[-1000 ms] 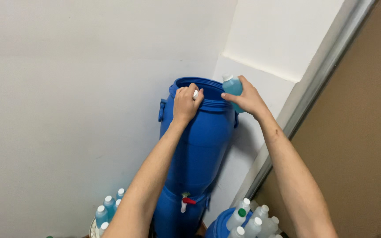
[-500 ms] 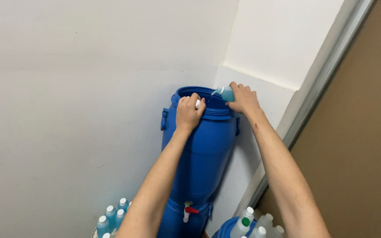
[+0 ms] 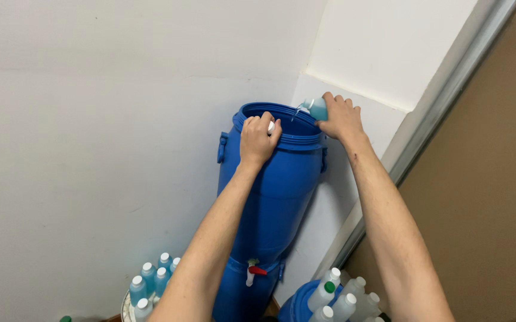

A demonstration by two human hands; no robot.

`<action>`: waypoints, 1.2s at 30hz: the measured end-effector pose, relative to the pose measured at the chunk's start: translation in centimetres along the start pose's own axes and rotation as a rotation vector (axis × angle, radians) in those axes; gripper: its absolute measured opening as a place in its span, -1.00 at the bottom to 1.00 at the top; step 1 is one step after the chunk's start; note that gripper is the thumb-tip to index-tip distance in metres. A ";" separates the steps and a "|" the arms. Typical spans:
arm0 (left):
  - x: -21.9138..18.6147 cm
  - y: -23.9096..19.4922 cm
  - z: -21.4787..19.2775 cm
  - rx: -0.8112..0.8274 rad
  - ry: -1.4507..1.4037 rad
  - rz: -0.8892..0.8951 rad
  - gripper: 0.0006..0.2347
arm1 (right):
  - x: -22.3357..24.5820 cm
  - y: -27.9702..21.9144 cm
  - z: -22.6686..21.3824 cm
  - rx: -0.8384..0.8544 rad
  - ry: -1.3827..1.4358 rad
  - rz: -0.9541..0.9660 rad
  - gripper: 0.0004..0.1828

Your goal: The person sits on the floor and repeatedly pours liquid from small plastic bottles into a large blue barrel. After each pour, the person caps the bottle and places it into a bucket filled with other bottles.

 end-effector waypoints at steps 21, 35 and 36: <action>-0.3 0.0 -0.4 0.032 0.002 -0.030 -0.78 | 0.9 -0.7 -2.0 -0.020 -0.052 -0.024 -0.34; -0.5 0.2 -0.6 0.002 -0.009 -0.013 -0.78 | 1.3 -0.2 -1.2 -0.037 -0.098 -0.046 -0.38; -0.6 0.2 -0.6 -0.009 -0.006 -0.004 -0.78 | 1.2 -0.1 -1.1 -0.040 -0.098 -0.047 -0.39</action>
Point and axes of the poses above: each hand's wrist, its own y-axis towards the middle knuckle, its own z-axis out of the palm, x = y × z, the point moved 1 cm from there along y, towards the middle knuckle, and after that the axes turned 1 degree about -z, right-handed, at the moved point
